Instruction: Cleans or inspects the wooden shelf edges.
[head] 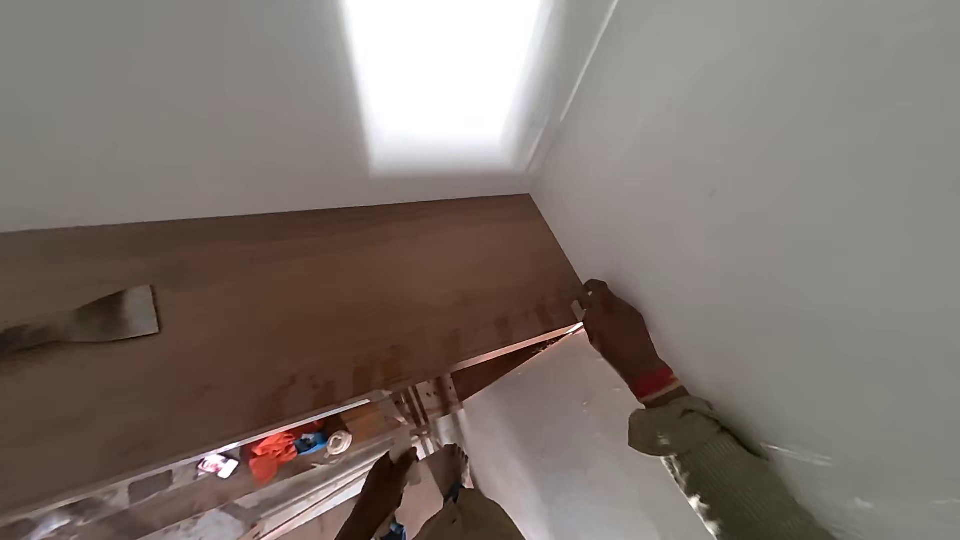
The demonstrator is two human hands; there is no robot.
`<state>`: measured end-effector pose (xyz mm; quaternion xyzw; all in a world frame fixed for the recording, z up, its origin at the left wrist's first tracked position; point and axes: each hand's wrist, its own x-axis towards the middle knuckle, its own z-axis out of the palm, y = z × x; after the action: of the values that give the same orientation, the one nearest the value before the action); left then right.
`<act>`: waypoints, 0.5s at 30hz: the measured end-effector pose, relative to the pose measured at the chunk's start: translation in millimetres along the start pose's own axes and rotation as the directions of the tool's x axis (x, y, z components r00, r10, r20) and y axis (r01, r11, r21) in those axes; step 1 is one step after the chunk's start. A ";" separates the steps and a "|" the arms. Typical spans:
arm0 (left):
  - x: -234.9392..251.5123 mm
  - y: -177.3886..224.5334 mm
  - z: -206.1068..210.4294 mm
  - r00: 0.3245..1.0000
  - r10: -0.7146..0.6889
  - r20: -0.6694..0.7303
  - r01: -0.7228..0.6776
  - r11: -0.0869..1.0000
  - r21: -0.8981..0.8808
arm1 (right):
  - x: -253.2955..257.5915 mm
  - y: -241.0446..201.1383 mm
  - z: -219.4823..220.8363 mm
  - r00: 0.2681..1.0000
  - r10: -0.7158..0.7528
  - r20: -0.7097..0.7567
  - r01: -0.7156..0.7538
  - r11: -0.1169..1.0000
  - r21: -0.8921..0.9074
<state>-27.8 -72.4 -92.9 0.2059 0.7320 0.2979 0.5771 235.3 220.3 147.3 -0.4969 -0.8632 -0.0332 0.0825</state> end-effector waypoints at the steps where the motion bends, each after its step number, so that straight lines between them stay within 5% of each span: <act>1: -2.3 -3.2 -2.1 1.000 -0.004 -0.012 0.003 1.000 -0.024 | -1.8 1.0 0.3 1.000 0.003 -0.002 -0.003 1.000 0.012; 8: -6.7 -17.1 -9.7 1.000 -0.005 -0.020 0.004 0.999 -0.053 | 8.9 -5.1 -1.1 0.997 0.033 0.075 -0.032 0.999 -0.017; 15: -4.0 -7.0 -6.0 0.999 0.031 -0.026 -0.033 0.997 -0.069 | 0.9 -7.1 16.3 0.983 0.179 -0.031 -0.174 0.976 0.133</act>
<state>-32.3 -81.3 -93.7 0.1937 0.7249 0.3348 0.5699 227.0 219.8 131.6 -0.5644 -0.8140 0.0196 0.1357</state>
